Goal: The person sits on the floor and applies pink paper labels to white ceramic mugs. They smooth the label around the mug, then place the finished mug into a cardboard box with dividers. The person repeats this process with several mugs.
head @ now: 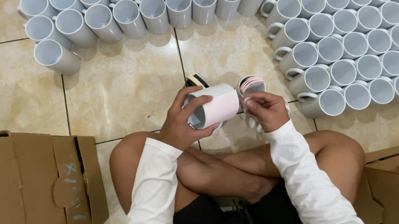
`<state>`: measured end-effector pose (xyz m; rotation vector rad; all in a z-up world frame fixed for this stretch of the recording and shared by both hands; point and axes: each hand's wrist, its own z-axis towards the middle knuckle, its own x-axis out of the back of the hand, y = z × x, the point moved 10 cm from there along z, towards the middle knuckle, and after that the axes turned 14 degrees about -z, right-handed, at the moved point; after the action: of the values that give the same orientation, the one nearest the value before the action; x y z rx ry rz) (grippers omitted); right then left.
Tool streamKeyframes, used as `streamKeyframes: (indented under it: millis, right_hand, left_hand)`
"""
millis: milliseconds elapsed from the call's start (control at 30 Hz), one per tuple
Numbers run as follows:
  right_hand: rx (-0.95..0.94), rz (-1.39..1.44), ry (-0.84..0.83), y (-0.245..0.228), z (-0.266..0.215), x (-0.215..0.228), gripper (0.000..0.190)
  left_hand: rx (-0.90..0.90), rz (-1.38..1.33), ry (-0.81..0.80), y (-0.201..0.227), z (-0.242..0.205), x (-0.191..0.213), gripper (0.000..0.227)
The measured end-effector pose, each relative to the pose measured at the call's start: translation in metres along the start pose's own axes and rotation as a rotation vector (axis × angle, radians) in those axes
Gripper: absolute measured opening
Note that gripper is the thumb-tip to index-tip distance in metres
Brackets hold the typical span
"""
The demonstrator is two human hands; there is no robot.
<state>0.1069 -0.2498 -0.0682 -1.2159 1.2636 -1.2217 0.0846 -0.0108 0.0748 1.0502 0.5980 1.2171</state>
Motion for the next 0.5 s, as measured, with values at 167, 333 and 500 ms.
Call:
streamKeyframes:
  millis: [167,333,500]
  right_hand:
    - [0.104,0.438,-0.012,-0.035,-0.009,-0.025,0.009]
    - [0.166,0.487,-0.150,-0.042,-0.015,-0.054,0.012]
    - [0.012,0.439,-0.090,-0.020,-0.012,-0.062,0.004]
  left_hand:
    - [0.049,0.062,-0.085,-0.008,-0.003,-0.023,0.054]
    - [0.076,0.085,-0.121,-0.016,-0.005,-0.031,0.054]
    - [0.038,0.112,-0.140,-0.017,-0.005,-0.034,0.053]
